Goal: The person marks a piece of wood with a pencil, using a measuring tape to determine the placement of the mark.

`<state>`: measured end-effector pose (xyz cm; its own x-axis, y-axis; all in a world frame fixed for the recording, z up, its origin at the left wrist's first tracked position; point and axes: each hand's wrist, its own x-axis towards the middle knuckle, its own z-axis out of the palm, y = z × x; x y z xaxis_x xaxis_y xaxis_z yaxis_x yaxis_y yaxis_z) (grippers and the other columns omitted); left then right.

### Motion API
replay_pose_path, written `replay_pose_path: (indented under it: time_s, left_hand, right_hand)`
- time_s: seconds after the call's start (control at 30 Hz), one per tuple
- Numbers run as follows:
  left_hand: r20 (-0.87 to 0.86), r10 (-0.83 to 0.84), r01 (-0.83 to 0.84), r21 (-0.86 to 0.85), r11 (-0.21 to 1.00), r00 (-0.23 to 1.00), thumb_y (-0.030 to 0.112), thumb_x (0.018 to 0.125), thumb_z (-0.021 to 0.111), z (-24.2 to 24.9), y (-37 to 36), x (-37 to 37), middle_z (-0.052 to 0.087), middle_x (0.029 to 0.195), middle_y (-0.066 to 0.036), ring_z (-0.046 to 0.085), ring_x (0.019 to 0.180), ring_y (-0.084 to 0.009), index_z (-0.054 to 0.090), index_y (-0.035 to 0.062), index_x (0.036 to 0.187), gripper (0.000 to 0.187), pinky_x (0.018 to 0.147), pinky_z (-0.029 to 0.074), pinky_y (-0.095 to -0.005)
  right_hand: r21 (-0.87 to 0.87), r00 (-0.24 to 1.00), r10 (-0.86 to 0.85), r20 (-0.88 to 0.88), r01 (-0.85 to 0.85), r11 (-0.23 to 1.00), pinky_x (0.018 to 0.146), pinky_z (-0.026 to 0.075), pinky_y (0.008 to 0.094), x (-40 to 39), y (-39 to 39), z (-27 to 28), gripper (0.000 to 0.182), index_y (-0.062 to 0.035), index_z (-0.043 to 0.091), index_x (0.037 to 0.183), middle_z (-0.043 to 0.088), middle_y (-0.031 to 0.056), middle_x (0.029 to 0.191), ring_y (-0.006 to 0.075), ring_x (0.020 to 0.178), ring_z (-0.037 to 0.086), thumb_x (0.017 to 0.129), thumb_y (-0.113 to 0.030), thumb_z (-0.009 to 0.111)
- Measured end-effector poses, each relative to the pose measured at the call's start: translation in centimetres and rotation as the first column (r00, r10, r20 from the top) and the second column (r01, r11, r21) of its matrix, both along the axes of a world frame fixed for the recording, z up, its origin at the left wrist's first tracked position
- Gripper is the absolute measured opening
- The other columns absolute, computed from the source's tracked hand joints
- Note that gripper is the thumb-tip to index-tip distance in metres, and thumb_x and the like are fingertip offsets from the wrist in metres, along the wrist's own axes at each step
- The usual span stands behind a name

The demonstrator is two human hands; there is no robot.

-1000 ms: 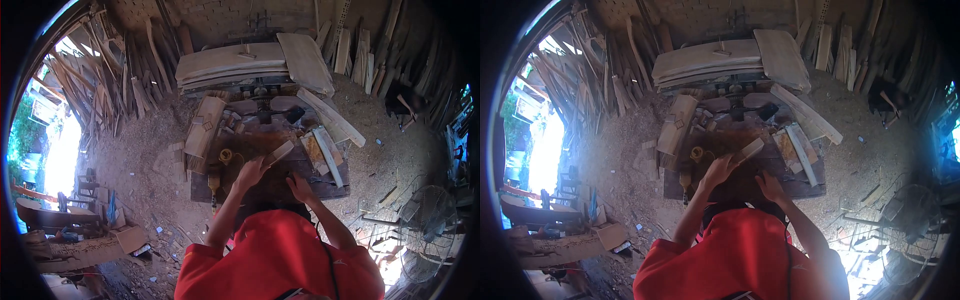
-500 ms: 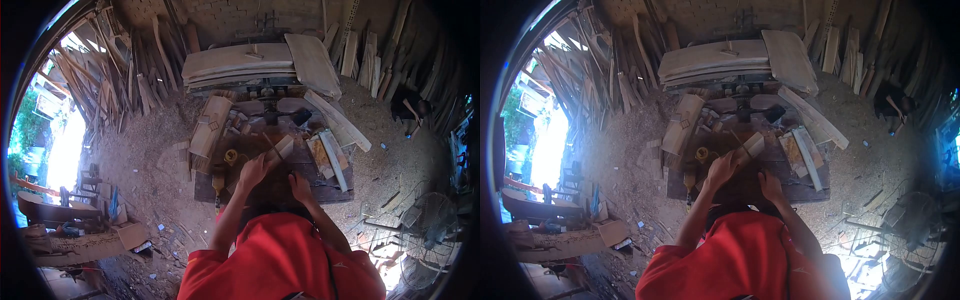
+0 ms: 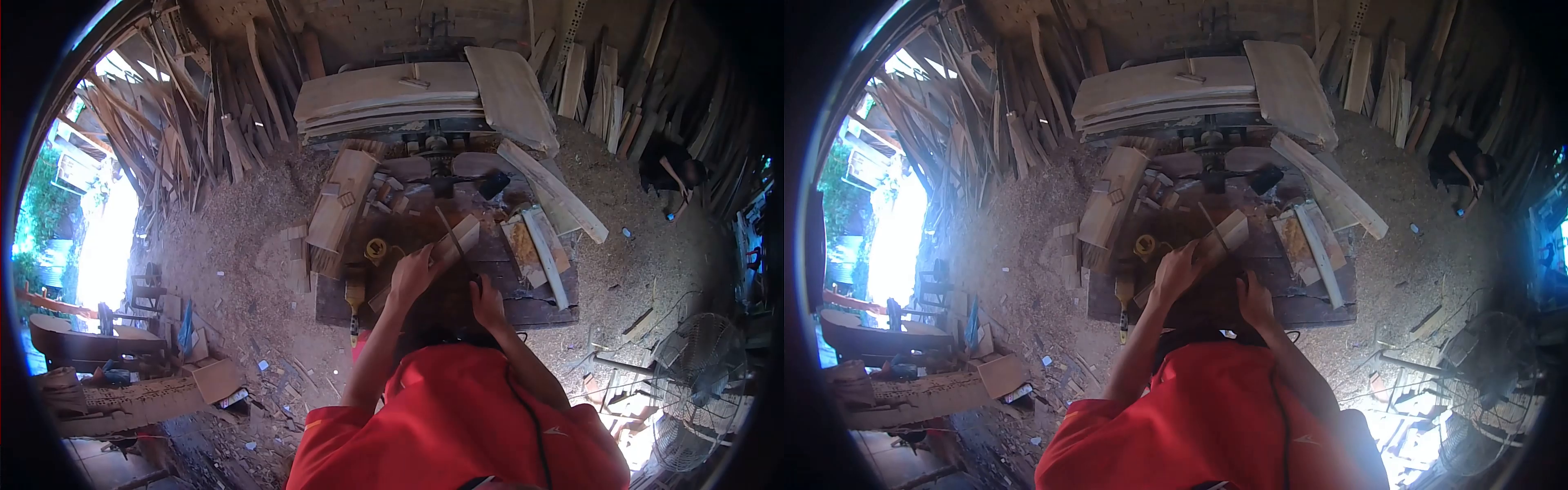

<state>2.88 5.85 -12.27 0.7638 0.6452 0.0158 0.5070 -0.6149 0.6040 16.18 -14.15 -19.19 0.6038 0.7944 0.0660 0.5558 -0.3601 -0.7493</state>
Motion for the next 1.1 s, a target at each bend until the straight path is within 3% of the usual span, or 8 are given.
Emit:
replay_pose_path:
  time_s: [0.23, 0.33, 0.53, 0.63, 0.73, 0.93, 1.1]
  left_hand:
    - [0.016, -0.006, 0.006, 0.014, 1.0, 1.0, 0.041, 0.092, 0.075, 0.7, -0.1, 0.1, 0.077, 0.102, -0.02, 0.074, 0.095, -0.041, 0.067, 0.0054, 0.133, 0.054, 0.083, 0.059, -0.0507]
    - [0.018, -0.024, 0.023, 0.046, 0.999, 1.0, 0.042, 0.093, 0.074, 0.4, -0.2, 0.0, 0.077, 0.1, -0.02, 0.074, 0.094, -0.0415, 0.068, 0.0057, 0.132, 0.054, 0.081, 0.059, -0.0507]
    - [-0.015, -0.008, 0.008, 0.028, 1.0, 1.0, 0.045, 0.093, 0.074, 0.3, -0.6, 0.2, 0.077, 0.1, -0.021, 0.074, 0.096, -0.0415, 0.068, 0.0056, 0.132, 0.056, 0.082, 0.059, -0.0511]
    - [-0.041, 0.001, 0.0, 0.022, 1.0, 0.999, 0.046, 0.092, 0.074, 0.3, -0.7, 0.3, 0.077, 0.1, -0.022, 0.074, 0.097, -0.0414, 0.069, 0.0051, 0.131, 0.056, 0.083, 0.059, -0.051]
    - [-0.055, 0.009, -0.009, 0.011, 1.0, 0.998, 0.046, 0.091, 0.075, 0.8, -0.7, 0.2, 0.077, 0.1, -0.022, 0.074, 0.097, -0.0411, 0.069, 0.0046, 0.13, 0.057, 0.084, 0.059, -0.0503]
    - [-0.038, 0.004, -0.003, 0.027, 1.0, 0.999, 0.044, 0.09, 0.077, 0.3, -0.3, 0.1, 0.077, 0.101, -0.022, 0.074, 0.098, -0.0408, 0.069, 0.0053, 0.131, 0.057, 0.087, 0.059, -0.0496]
    - [-0.038, 0.006, -0.006, 0.018, 1.0, 0.999, 0.042, 0.089, 0.077, 0.3, -0.1, 0.1, 0.077, 0.103, -0.021, 0.074, 0.099, -0.0405, 0.07, 0.0069, 0.131, 0.055, 0.088, 0.059, -0.0494]
  right_hand:
    - [0.009, 1.0, -0.001, 0.008, 0.001, 1.0, 0.071, 0.053, 0.0643, -0.4, 0.5, -0.5, 0.035, -0.0046, 0.054, 0.132, 0.071, 0.0301, 0.087, 0.0553, 0.084, 0.067, 0.108, -0.03, 0.055]
    - [-0.072, 0.999, -0.011, -0.05, 0.007, 0.997, 0.074, 0.054, 0.0604, -0.8, 0.6, 0.2, 0.031, -0.0013, 0.058, 0.129, 0.071, 0.0313, 0.099, 0.0543, 0.093, 0.067, 0.107, -0.022, 0.059]
    - [-0.031, 0.999, -0.022, -0.047, 0.021, 0.999, 0.077, 0.054, 0.0595, -1.4, 0.5, -0.1, 0.033, 0.0032, 0.058, 0.128, 0.07, 0.0333, 0.099, 0.0545, 0.096, 0.067, 0.106, -0.022, 0.059]
    - [0.08, 0.999, -0.012, 0.031, 0.01, 0.997, 0.071, 0.054, 0.0631, -1.5, 0.6, -0.6, 0.033, -0.0024, 0.058, 0.129, 0.071, 0.0301, 0.086, 0.054, 0.084, 0.068, 0.107, -0.027, 0.058]
    - [-0.054, 0.997, -0.007, -0.075, 0.003, 0.999, 0.075, 0.054, 0.0602, -1.6, 0.3, -0.2, 0.034, 0.0034, 0.059, 0.128, 0.07, 0.034, 0.097, 0.0554, 0.093, 0.067, 0.107, -0.023, 0.059]
    - [-0.095, 0.998, -0.011, -0.056, 0.006, 0.995, 0.076, 0.054, 0.0606, -1.6, 0.2, -1.1, 0.035, 0.0028, 0.058, 0.129, 0.07, 0.034, 0.097, 0.0555, 0.094, 0.067, 0.107, -0.025, 0.058]
    - [-0.027, 0.999, -0.003, -0.046, 0.001, 1.0, 0.076, 0.054, 0.0604, -1.7, -0.1, -1.2, 0.036, 0.0026, 0.057, 0.13, 0.07, 0.0337, 0.098, 0.0556, 0.094, 0.067, 0.108, -0.026, 0.057]
